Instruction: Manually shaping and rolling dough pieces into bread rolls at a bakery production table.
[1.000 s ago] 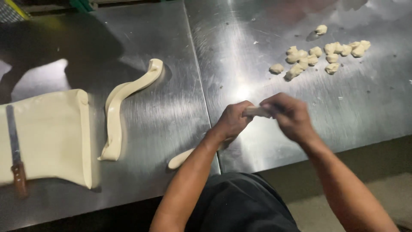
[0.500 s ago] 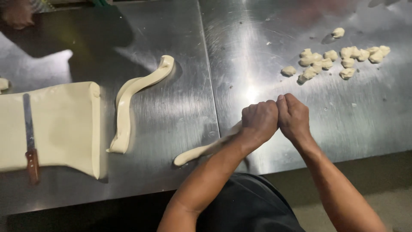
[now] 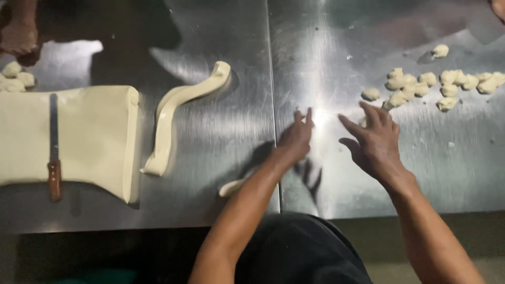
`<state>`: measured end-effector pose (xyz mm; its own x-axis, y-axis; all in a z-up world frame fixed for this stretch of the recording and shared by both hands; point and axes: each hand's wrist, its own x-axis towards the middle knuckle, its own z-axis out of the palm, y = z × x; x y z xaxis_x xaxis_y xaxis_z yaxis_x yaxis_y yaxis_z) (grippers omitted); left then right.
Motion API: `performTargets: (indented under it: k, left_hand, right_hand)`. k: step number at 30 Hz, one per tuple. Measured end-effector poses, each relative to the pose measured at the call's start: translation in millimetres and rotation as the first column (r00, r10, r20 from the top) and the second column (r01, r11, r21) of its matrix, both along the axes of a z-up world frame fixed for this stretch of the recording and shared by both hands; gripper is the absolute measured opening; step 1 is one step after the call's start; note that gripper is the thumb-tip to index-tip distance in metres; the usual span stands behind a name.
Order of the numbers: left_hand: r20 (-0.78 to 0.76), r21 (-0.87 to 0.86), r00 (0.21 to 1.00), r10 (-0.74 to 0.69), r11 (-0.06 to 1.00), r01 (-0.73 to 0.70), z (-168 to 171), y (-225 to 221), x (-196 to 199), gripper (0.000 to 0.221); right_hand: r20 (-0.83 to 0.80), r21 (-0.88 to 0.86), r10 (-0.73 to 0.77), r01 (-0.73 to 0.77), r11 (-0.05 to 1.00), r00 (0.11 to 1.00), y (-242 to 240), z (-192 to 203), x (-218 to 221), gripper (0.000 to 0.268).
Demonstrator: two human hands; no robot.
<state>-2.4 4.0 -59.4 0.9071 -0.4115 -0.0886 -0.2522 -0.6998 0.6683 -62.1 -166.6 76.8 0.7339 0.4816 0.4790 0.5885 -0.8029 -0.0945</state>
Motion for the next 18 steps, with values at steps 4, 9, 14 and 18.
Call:
performTargets:
  k: [4, 9, 14, 18]
  left_hand:
    - [0.081, -0.303, 0.985, -0.149, 0.938, 0.167, 53, 1, -28, 0.095]
    - [-0.156, -0.412, 0.982, -0.103, 0.911, 0.03, 50, -1, -38, 0.021]
    - [-0.01, -0.172, 0.999, -0.045, 0.984, 0.043, 72, -27, -37, 0.022]
    - [0.083, -0.071, 0.996, 0.023, 0.997, -0.017, 98, -32, -39, 0.016]
  right_hand:
    - [-0.311, 0.238, -0.052, 0.131, 0.962, 0.949, -7, -30, -9, 0.044]
    - [-0.663, 0.509, -0.053, 0.501, 0.7, 0.747, -14, -37, -8, 0.015]
    - [-0.494, 0.598, 0.03, 0.315, 0.737, 0.869, 10, -28, -1, 0.019]
    - [-0.475, 0.499, -0.196, 0.446, 0.744, 0.858, 14, -28, 5, 0.035]
